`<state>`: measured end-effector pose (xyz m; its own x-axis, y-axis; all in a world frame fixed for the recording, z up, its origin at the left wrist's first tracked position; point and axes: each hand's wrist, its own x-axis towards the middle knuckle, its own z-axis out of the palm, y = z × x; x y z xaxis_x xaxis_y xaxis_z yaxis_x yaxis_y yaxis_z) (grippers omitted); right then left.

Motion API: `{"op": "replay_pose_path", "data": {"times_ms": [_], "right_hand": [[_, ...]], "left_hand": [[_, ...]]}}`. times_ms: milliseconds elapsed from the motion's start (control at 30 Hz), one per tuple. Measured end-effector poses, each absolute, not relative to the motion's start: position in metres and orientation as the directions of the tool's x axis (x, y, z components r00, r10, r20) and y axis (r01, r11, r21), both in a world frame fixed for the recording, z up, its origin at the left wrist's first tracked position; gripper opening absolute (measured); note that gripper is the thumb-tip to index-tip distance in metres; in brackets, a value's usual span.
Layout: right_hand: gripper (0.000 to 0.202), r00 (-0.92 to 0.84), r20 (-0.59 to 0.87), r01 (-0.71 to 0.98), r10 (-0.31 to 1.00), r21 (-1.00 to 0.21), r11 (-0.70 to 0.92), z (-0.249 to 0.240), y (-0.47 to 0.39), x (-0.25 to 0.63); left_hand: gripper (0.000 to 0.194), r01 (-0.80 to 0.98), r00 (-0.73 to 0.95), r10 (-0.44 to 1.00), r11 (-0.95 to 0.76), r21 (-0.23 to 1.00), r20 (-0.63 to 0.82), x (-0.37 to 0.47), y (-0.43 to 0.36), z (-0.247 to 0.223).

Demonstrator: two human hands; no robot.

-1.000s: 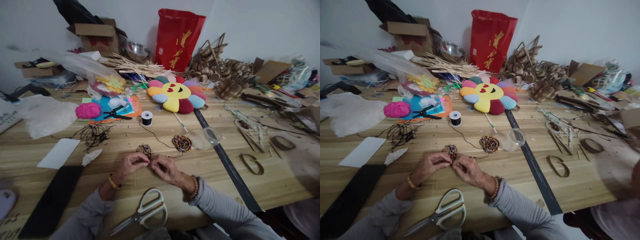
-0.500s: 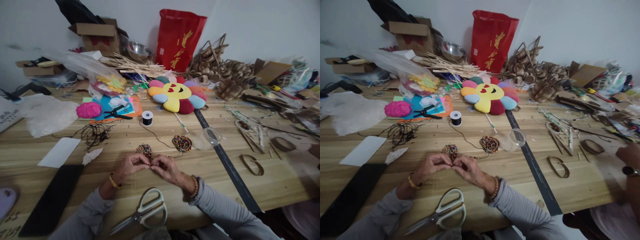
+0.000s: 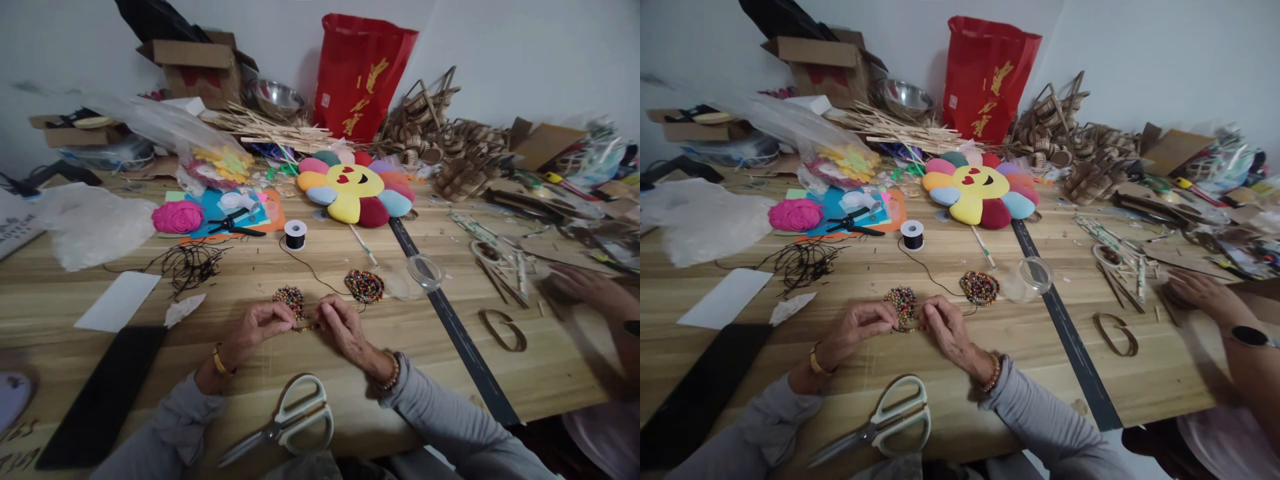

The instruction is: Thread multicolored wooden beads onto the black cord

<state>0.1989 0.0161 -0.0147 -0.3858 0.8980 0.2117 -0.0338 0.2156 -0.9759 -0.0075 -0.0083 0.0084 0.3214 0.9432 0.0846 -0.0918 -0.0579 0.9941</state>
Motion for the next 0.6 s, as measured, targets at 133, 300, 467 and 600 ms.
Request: {"op": "replay_pose_path", "data": {"times_ms": [133, 300, 467, 600], "right_hand": [[0.021, -0.403, 0.337, 0.066, 0.851, -0.917, 0.394, -0.008, 0.014, 0.199], [0.012, -0.647, 0.579, 0.069, 0.496, -0.604, 0.794, -0.001, 0.005, 0.199], [0.018, -0.796, 0.588, -0.041, 0.143, -0.288, 0.957, -0.009, -0.006, 0.197], [0.018, -0.82, 0.55, -0.013, 0.157, -0.293, 0.956, -0.013, -0.007, 0.197]], "left_hand": [[0.018, -0.082, 0.304, 0.948, -0.075, 0.994, 0.097, -0.007, -0.009, 0.01], [0.021, -0.078, 0.33, 0.938, -0.09, 0.993, 0.111, -0.006, -0.008, 0.011], [0.023, -0.051, 0.367, 0.924, -0.094, 0.994, 0.106, -0.005, -0.008, 0.014], [0.024, -0.012, 0.378, 0.92, -0.108, 0.994, 0.104, -0.005, -0.009, 0.015]]}}
